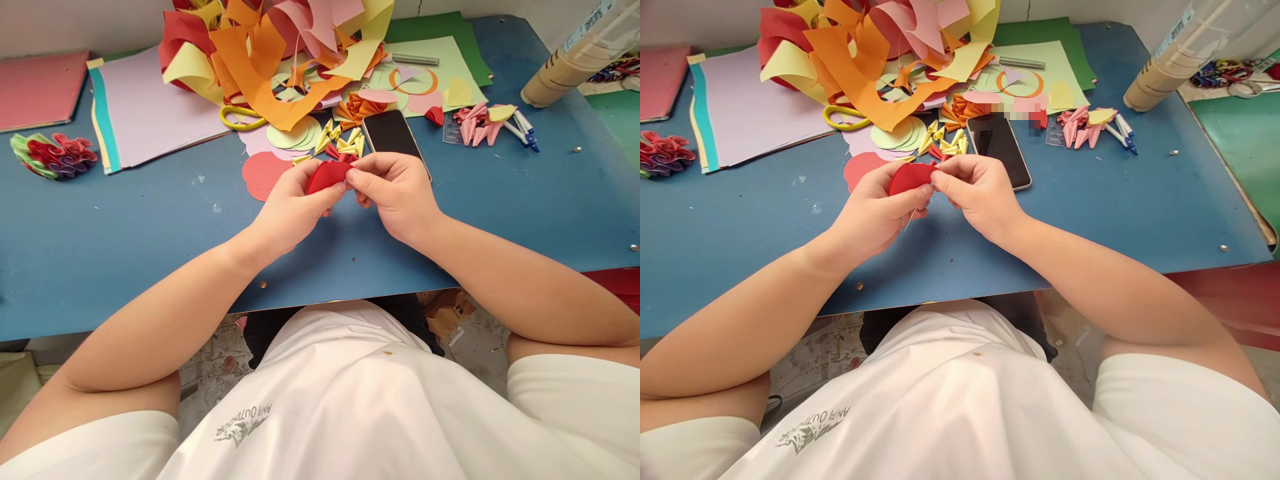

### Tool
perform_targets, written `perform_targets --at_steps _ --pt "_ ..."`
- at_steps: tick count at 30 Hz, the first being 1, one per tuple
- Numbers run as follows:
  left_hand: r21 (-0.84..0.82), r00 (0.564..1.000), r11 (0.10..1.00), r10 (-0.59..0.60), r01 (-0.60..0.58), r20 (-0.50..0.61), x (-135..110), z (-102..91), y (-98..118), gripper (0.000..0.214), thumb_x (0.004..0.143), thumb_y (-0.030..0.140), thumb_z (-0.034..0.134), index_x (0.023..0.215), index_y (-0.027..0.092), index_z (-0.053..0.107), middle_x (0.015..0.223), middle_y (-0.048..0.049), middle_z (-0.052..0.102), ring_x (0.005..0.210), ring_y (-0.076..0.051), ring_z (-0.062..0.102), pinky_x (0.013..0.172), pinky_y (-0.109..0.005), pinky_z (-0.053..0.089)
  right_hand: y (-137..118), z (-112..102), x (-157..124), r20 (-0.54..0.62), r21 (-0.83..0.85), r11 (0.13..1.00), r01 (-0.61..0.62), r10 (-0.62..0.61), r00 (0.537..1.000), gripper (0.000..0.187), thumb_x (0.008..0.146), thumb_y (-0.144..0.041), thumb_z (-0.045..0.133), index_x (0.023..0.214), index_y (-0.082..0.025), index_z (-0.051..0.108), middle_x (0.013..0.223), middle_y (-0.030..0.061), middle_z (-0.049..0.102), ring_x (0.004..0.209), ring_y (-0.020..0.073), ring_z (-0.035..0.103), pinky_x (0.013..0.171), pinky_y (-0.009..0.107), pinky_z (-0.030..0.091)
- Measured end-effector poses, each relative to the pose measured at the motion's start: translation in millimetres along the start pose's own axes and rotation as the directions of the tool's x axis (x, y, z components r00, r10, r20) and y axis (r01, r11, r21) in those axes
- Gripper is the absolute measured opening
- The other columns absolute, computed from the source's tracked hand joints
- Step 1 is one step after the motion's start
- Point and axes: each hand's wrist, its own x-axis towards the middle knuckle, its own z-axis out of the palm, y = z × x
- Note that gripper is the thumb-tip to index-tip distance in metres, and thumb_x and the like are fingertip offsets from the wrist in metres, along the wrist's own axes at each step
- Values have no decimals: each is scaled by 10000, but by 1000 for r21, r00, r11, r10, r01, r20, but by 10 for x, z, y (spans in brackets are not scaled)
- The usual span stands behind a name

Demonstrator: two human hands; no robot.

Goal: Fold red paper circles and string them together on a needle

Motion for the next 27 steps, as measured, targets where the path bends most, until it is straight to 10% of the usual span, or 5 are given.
perform_targets --at_steps 12,27 --pt "9 999 999 38 -38 -12 -4 -11 -57 295 850 272 994 860 240 701 754 26 616 635 -111 565 587 -281 487 -32 68 2 6 110 989 -100 99 995 310 761 -350 1057 755 -215 778 624 -48 639 547 92 496 506 249 442" --pt "57 997 996 72 -72 9 -28 -5 35 269 882 357 984 908 249 739 768 9 608 657 -139 542 610 -320 468 -45 23 -19 26 -5 1000 -14 14 1000 362 947 -407 1042 827 -238 746 719 -24 698 595 128 605 534 289 549"
